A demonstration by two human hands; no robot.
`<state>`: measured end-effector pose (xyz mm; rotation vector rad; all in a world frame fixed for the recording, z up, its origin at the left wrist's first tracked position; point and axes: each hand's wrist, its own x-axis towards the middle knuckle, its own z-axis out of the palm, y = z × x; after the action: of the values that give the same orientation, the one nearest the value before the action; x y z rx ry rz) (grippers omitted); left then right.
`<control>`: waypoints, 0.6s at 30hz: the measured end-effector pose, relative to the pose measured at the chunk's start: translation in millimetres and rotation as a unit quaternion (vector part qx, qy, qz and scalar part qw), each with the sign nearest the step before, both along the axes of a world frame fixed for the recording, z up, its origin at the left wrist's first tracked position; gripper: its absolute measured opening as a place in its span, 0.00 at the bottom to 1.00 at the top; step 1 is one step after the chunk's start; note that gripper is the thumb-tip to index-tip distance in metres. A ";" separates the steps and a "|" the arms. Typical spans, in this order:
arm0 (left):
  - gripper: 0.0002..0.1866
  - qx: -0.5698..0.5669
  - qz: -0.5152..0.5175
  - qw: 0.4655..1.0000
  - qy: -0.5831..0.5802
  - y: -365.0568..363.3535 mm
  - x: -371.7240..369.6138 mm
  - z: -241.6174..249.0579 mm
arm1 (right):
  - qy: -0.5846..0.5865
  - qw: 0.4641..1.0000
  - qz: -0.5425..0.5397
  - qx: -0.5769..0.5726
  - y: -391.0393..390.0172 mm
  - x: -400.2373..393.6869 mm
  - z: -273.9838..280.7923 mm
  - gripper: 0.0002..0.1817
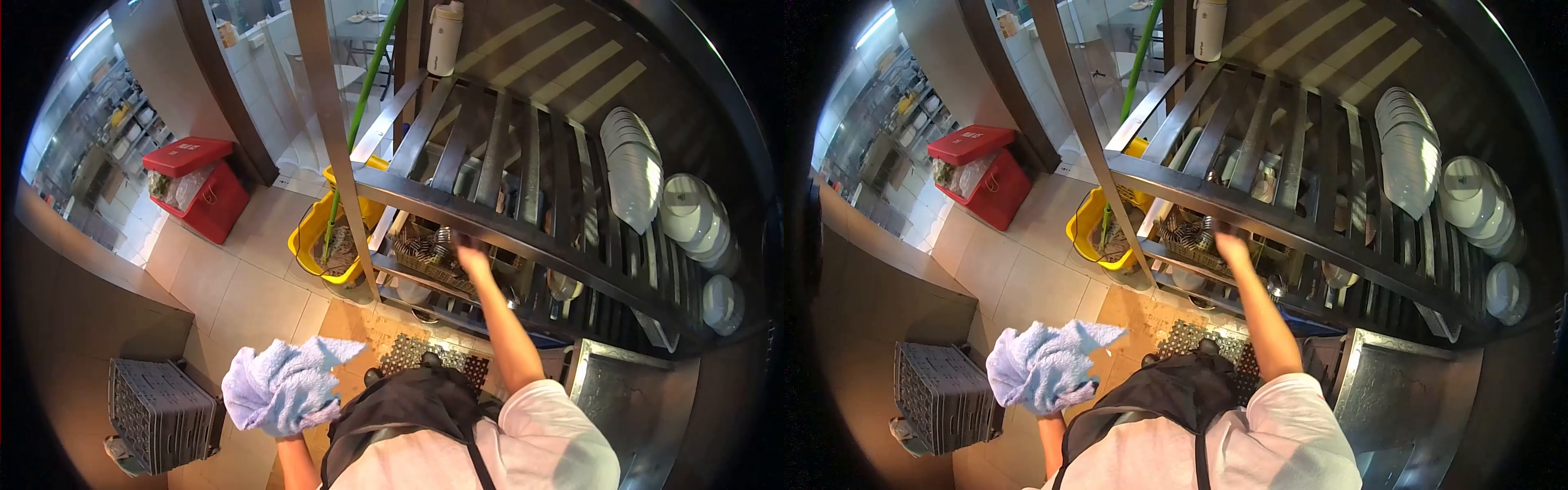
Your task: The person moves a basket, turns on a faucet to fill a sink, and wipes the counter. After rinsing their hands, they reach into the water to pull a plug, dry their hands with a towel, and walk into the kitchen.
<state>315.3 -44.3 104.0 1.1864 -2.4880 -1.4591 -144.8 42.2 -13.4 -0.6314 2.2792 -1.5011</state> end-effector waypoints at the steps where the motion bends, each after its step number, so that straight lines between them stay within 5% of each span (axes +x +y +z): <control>1: 0.16 -0.016 0.004 1.000 -0.008 -0.8 5.8 0.2 | 0.120 0.989 -0.051 0.071 -6.4 -33.0 -37.3 0.27; 2: 0.16 -0.032 0.007 0.999 -0.017 1.5 4.2 2.2 | 0.212 0.968 -0.002 0.131 -4.6 -36.4 -7.7 0.27; 3: 0.16 -0.049 0.011 0.998 -0.025 2.9 8.7 2.5 | 0.213 0.969 0.001 0.128 -7.7 -76.7 -68.4 0.27; 4: 0.16 -0.066 0.016 0.997 -0.035 2.0 13.1 3.7 | 0.378 0.912 0.065 0.146 -31.1 -106.7 -126.7 0.27; 18: 0.15 -0.252 0.103 0.943 -0.192 38.0 19.5 22.8 | 0.286 0.928 0.128 0.203 -59.7 -59.2 -29.1 0.27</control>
<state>334.8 -6.3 126.7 1.6570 -2.6145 -0.5192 -204.0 -17.6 -42.5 -1.3040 2.6676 -0.7420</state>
